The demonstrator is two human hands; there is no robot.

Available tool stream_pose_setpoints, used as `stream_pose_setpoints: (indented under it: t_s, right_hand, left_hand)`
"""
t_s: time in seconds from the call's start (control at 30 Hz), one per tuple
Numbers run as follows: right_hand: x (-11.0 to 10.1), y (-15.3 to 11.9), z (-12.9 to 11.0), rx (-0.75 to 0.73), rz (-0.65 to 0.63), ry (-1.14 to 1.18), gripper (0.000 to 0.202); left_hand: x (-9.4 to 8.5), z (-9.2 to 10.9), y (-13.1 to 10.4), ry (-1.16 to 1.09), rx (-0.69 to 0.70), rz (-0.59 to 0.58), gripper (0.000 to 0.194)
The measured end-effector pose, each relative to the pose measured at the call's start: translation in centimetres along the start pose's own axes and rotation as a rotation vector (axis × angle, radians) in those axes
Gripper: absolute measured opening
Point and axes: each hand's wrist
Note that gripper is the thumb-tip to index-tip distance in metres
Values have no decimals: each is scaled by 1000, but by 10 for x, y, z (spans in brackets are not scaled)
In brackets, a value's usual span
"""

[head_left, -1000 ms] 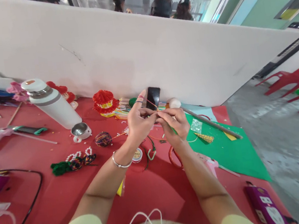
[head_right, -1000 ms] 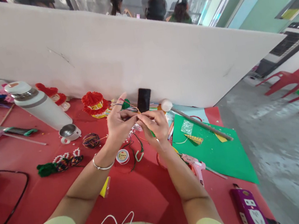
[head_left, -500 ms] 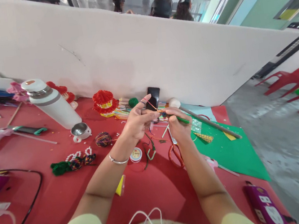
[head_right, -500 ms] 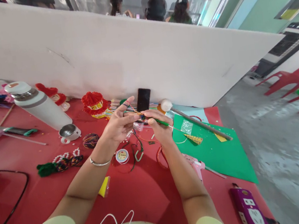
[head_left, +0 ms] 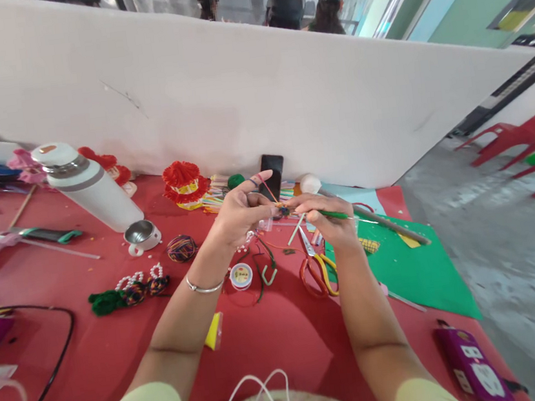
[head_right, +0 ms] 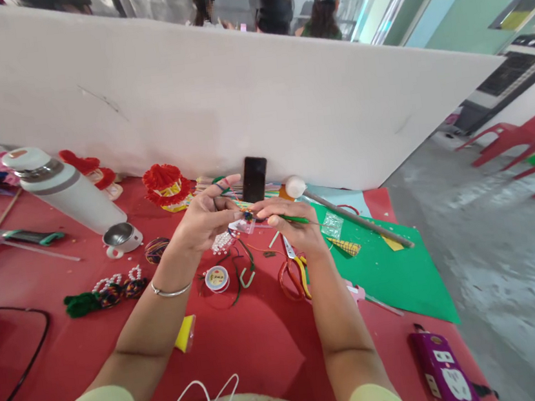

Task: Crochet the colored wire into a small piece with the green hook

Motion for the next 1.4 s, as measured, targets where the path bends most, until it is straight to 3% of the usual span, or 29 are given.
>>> stream_pose_setpoints:
  t_s: [0.2,0.37,0.5,0.6,0.7,0.77,0.9,1.03,1.17,1.27,1.4]
  right_hand:
    - [-6,-1,-5,-19,-56,40,11]
    - [-4,-3,4,31,1,132,21]
    - [14,-7,19,120,73,280,37]
    - [35,-9,26,146,145,395,37]
    - [46,-9,26,62,261,192,23]
    - [46,-8,23,-12,263,19,16]
    - [43,-12,18,-166,252,-243,32]
    - [53,-22,18,-320,380,-484,45]
    - [60,-24,21,-352,473,-415,38]
    - [52,-17,24,-248,424,-181,25]
    - [33,-8,25,-108,271,38,21]
  left_hand:
    - [-1,2,-2,62,14,-27,91]
    - [0,3,-4,72,29,-30,83]
    - [4,0,-5,39,37,-53,82]
    - [7,-7,-2,54,79,-47,89]
    - [10,-15,1,167,209,45,94]
    - [13,-19,1,278,320,142,95]
    - [22,-25,-3,369,424,262,96]
    - [29,-28,-5,48,271,197,104]
    - [27,-24,-4,-238,54,52,114]
    - [19,-17,-2,-307,-53,-26,106]
    - [3,-5,1,-253,-56,-71,97]
Point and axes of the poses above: each hand's wrist, its own y-axis towards the middle knuckle, its own x-axis out of the palm, z = x × y, and after that the axes turned 3 degrees about y, right-handed
